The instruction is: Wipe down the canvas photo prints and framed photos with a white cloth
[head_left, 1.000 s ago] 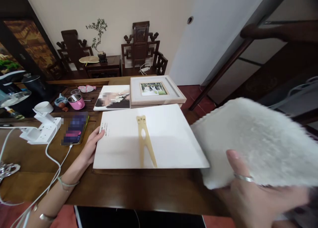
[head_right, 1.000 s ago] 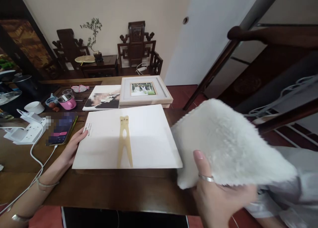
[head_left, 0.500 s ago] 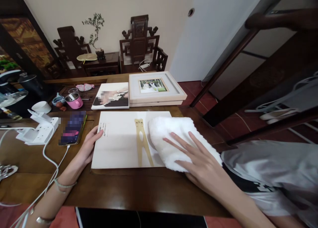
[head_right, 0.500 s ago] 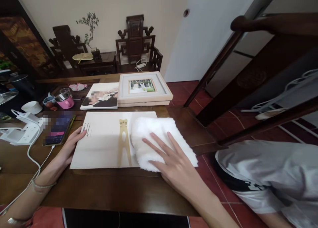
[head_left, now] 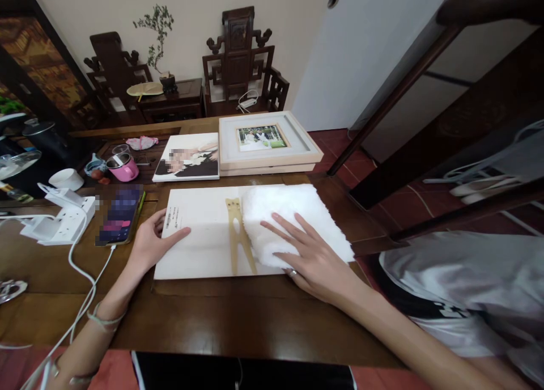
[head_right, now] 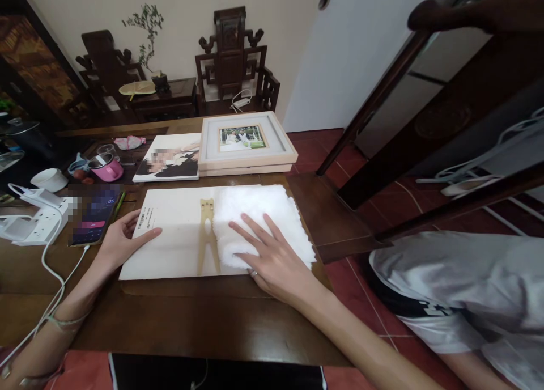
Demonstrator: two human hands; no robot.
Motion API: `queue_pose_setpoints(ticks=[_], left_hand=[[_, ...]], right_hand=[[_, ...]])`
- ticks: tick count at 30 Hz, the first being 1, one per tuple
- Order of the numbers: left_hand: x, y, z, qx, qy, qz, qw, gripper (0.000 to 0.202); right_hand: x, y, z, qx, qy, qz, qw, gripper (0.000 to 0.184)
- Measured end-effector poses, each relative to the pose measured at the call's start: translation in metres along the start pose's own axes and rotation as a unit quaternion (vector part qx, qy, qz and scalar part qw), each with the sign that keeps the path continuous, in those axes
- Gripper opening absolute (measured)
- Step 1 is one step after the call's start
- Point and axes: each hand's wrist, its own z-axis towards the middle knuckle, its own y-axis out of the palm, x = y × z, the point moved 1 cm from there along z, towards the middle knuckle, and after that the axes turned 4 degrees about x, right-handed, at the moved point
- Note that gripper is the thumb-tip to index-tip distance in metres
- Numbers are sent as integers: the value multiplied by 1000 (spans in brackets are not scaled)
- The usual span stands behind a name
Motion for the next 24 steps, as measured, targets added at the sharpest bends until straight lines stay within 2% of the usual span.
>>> queue_pose_setpoints(ticks=[5, 11, 13, 16, 18, 20, 24], left_hand=[[-3, 1, -2, 78, 91, 170, 978, 66], [-5, -2, -1, 93, 194, 283, 935, 51], [-7, 0, 0, 66, 225, 276, 932, 50], [-11, 8, -1, -26, 255, 261, 931, 54], [-13, 12, -3, -69, 263, 267, 925, 57], [-15, 14, -4, -82, 268, 277, 919, 60], [-16, 14, -4, -92, 266, 281, 917, 60]], right_hand=[[-1, 5, 2, 5, 12, -13, 1000, 31], [-3, 4, 2, 0, 8, -9, 1000, 31], [-9, 0, 0, 3, -13, 7, 1000, 31], [-18, -7, -4, -12, -28, 35, 999, 31], [-17, -9, -3, -38, -15, 46, 998, 34], [-7, -10, 3, -62, 8, 46, 997, 34], [28, -1, 29, -90, 29, 36, 995, 27]])
